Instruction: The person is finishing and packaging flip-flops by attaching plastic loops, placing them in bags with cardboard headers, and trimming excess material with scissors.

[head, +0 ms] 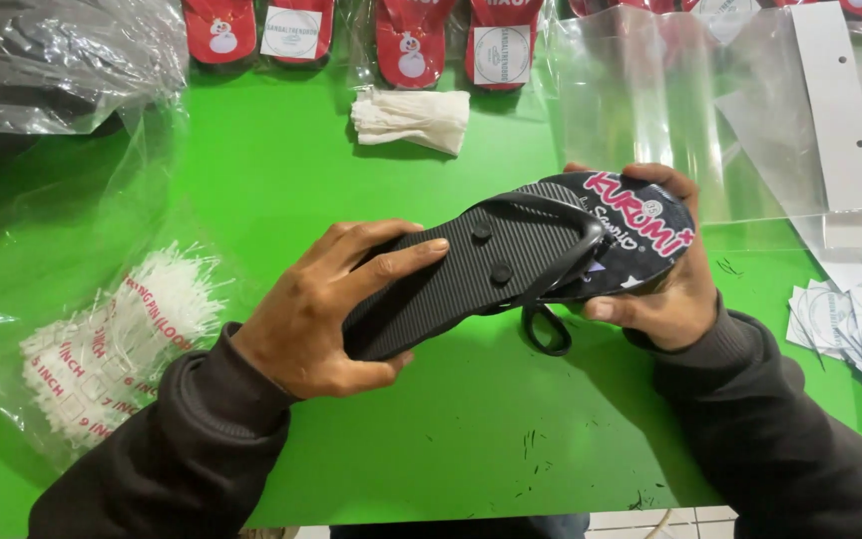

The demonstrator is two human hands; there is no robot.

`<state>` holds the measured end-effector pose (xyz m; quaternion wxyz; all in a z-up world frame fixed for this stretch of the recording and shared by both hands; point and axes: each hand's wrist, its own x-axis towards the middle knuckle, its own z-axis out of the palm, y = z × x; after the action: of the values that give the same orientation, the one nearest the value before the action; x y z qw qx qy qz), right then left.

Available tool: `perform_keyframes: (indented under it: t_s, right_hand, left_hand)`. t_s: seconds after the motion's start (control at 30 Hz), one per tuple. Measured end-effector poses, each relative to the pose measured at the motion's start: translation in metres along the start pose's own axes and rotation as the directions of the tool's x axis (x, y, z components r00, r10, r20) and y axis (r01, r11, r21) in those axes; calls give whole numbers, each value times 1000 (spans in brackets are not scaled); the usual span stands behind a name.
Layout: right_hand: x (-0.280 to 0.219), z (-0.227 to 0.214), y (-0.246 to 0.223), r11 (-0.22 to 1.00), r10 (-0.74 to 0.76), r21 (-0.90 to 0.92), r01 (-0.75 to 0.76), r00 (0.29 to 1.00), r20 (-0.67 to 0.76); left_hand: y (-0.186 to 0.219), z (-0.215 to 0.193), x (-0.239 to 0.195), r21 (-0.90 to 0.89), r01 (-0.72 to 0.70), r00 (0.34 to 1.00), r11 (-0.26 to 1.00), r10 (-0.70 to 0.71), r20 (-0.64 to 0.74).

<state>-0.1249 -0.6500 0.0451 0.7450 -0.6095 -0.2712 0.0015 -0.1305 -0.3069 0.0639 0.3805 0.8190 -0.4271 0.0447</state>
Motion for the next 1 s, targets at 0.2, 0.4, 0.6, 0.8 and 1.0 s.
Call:
perform_keyframes:
  t_s: [0.2, 0.4, 0.6, 0.8, 1.0]
  right_hand:
    - [3, -12, -11, 987, -60, -152, 56, 998, -19]
    - [2, -19, -12, 974, -107, -207, 87, 991, -85]
    - [-5, 21, 2, 959, -153, -238, 156, 988, 33]
    - [-37, 37, 3, 628, 138, -766, -139, 988, -66]
    - [-52, 34, 27, 346, 121, -938, -5, 992, 40]
  left_hand:
    - [-21, -10, -9, 309, -68, 998, 949, 66, 15]
    - [-23, -30, -13, 174, 130, 953, 976, -75, -293]
    - [-23, -18, -12, -231, 317, 778, 920, -392, -492]
    - [-25, -10, -10, -550, 228, 750, 803, -505, -427]
    - [-26, -2, -10, -642, 111, 809, 759, -444, -385]
